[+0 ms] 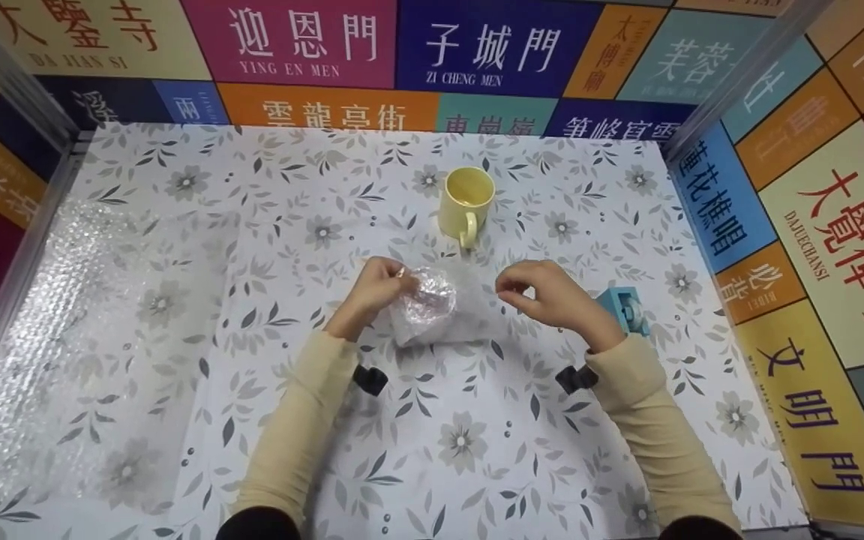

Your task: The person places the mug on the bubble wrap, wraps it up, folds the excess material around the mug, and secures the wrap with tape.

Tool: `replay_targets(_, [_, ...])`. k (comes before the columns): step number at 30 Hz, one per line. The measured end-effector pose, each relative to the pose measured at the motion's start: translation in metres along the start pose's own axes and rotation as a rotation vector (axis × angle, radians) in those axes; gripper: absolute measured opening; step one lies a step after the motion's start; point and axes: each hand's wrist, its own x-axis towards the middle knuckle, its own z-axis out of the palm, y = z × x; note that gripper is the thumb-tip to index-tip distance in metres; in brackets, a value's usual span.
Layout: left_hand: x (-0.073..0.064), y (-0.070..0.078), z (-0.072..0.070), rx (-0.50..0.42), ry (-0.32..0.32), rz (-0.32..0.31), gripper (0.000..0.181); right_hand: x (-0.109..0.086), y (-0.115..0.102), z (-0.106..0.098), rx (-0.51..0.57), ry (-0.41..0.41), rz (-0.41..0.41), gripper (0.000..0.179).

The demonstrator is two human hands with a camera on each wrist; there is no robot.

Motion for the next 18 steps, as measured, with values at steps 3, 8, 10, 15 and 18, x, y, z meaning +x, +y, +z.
replay_targets(3, [0.0,0.0,0.0,0.007,-0.001,-0.007,0.026,0.016,-0.002,0.004,-0.008,-0.067,-0.029,0.004])
replay_targets(8, [0.001,0.0,0.0,0.007,-0.009,0.002,0.031,0.037,-0.004,0.009,-0.024,-0.165,-0.065,0.006])
replay_targets(10, [0.001,0.001,0.0,0.005,-0.005,0.006,0.033,0.045,-0.006,0.012,-0.04,-0.211,-0.065,0.007])
replay_targets(15, [0.0,0.0,0.0,-0.001,0.002,0.012,0.03,0.067,-0.012,0.021,-0.12,-0.317,-0.046,0.008])
replay_targets(18, [0.0,-0.001,0.0,-0.007,-0.001,0.017,0.027,0.077,-0.016,0.027,-0.172,-0.363,-0.039,0.005])
